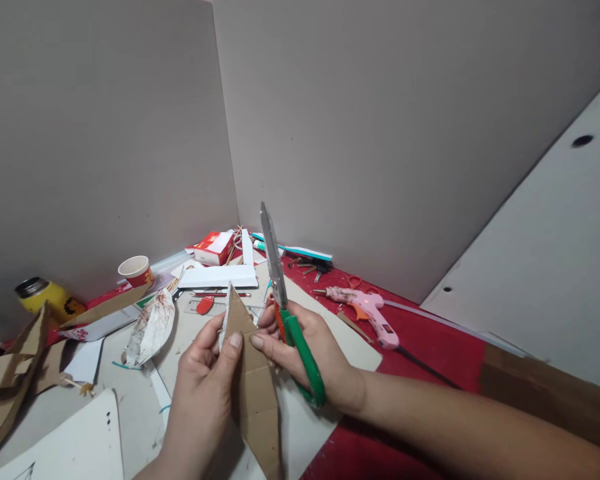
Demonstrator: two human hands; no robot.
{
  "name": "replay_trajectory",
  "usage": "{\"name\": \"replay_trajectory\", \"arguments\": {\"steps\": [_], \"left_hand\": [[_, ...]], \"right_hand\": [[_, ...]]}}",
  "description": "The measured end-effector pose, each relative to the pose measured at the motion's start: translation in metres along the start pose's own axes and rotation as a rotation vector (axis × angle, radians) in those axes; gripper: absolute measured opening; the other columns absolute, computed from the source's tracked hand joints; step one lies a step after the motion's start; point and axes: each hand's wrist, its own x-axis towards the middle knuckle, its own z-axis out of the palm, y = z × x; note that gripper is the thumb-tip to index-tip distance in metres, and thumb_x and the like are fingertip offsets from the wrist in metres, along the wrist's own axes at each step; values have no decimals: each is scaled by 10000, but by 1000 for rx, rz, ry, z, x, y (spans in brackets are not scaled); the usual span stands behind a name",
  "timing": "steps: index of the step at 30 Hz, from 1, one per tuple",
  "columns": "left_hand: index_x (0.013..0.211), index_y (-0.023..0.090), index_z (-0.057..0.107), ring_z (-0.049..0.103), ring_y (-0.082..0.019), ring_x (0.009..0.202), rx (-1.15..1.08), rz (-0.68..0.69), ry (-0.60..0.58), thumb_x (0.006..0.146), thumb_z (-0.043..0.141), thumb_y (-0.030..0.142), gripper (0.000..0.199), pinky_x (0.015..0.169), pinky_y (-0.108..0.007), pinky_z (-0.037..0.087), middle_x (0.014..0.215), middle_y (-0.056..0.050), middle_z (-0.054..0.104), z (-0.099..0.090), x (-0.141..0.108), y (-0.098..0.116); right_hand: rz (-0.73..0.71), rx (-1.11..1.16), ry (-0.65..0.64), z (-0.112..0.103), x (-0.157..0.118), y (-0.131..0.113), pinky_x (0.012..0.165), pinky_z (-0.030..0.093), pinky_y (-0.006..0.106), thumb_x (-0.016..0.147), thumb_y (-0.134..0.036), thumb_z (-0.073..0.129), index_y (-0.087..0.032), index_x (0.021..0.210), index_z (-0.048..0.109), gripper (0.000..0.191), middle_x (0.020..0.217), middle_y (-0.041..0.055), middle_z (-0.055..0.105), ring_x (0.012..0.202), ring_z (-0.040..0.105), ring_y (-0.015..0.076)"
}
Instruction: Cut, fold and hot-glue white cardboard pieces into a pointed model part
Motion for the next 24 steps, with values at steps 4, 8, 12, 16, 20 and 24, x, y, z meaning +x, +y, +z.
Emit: {"name": "replay_trajectory", "arguments": {"steps": [4, 8, 12, 16, 20, 24], "left_hand": [[1315, 256, 551, 716, -196, 763, 33, 9, 10, 777, 732, 357, 576, 696, -274, 562, 921, -59, 754, -2, 1, -1], [1292, 240, 575, 712, -191, 783, 56, 30, -1, 796, 712, 377, 532, 700, -263, 556, 940, -63, 751, -1, 0, -1], [1283, 237, 590, 708, -195, 793, 86, 31, 8, 790, 716, 384, 530, 702, -262, 553, 951, -67, 750, 1, -1, 1], [1287, 238, 590, 706, -199, 788, 107, 25, 11, 789, 712, 401, 537, 701, -265, 551, 936, -65, 751, 2, -2, 2], [1315, 253, 564, 703, -197, 796, 116, 0, -9, 798, 704, 394, 555, 710, -268, 548, 945, -58, 749, 2, -2, 3], [1295, 250, 586, 695, -205, 837, 157, -11, -76, 803, 689, 419, 530, 723, -270, 544, 1006, -62, 739, 2, -1, 4]], "right_hand": [[26, 88, -14, 1, 1, 1, 524, 491, 221, 759, -300, 729, -205, 878, 533, 247, 710, -44, 556, 556, 546, 93], [55, 136, -9, 2, 1, -2, 494, 495, 206, 693, -270, 783, -188, 840, 522, 310, 689, -59, 550, 516, 540, 76], [63, 135, -21, 1, 1, -2, 490, 495, 196, 669, -228, 806, -187, 849, 524, 337, 683, -66, 553, 513, 541, 71], [57, 166, -15, 0, 3, -1, 460, 482, 190, 653, -228, 821, -186, 829, 519, 352, 681, -71, 549, 488, 532, 64], [4, 197, 37, -4, 7, -6, 462, 487, 193, 658, -246, 820, -185, 821, 518, 348, 625, -70, 569, 493, 553, 80], [-64, 174, 86, -11, 10, -16, 549, 527, 212, 666, -274, 810, -172, 849, 561, 326, 725, -16, 651, 597, 613, 102]]}}
